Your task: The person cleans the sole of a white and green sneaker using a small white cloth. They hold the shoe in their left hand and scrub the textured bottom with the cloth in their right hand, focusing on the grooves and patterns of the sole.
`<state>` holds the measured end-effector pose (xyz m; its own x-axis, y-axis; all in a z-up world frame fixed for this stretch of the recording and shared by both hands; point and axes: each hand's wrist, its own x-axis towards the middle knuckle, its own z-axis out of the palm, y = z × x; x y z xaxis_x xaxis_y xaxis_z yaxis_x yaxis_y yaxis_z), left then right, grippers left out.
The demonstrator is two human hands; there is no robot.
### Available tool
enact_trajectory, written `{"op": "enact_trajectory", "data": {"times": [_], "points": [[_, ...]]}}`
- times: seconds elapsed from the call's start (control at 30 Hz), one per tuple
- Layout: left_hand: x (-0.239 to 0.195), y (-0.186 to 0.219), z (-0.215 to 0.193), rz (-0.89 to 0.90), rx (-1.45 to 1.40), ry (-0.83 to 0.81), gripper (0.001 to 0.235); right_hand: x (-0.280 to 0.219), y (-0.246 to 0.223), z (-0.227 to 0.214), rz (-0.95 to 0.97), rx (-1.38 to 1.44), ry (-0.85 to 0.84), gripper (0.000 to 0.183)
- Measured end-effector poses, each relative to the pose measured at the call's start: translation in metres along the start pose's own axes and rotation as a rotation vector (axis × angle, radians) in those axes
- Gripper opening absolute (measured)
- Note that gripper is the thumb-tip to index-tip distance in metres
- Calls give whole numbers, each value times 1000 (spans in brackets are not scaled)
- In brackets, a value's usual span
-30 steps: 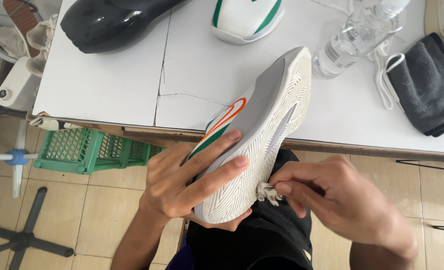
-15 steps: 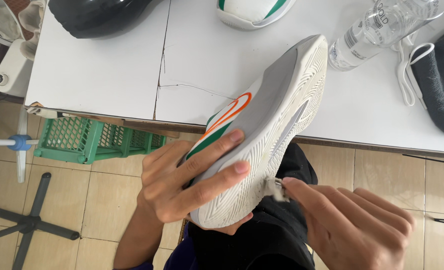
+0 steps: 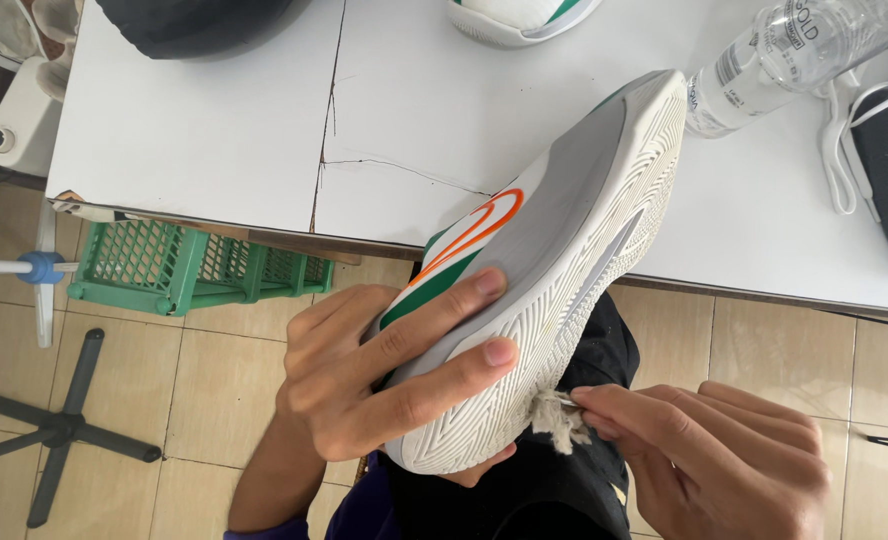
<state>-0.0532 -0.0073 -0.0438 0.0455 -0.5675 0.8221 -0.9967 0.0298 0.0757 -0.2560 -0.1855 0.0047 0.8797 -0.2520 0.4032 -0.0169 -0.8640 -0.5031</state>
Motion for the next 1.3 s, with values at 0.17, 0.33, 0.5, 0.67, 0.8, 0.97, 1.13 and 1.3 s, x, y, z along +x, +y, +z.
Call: {"op": "enact_trajectory", "data": {"times": [0.17,0.33,0.5,0.67,0.8,0.97,1.13,1.3], "points": [[2,2,-1,1,-10,0,26,-2,0,-1,-21,-6,4,16],[6,4,1,11,-1,24,23,-14,-29,2,50,-287,23,26],[10,9,5,14,1,30,35,-38,-40,11,184,-552,24,42],[-14,-8,15,105,25,2,37,18,-38,-27,-40,-312,-113,53],[-2,-11,4,-43,-95,53,73,4,26,-23,89,121,-289,12],[4,-11,-2,-57,-129,18,63,-9,23,17,312,330,-136,15],[3,-10,-1,-65,-115,21,62,-18,22,27,285,335,-113,14],[5,-8,-1,-39,-88,17,62,-23,23,28,230,277,-69,13]]}}
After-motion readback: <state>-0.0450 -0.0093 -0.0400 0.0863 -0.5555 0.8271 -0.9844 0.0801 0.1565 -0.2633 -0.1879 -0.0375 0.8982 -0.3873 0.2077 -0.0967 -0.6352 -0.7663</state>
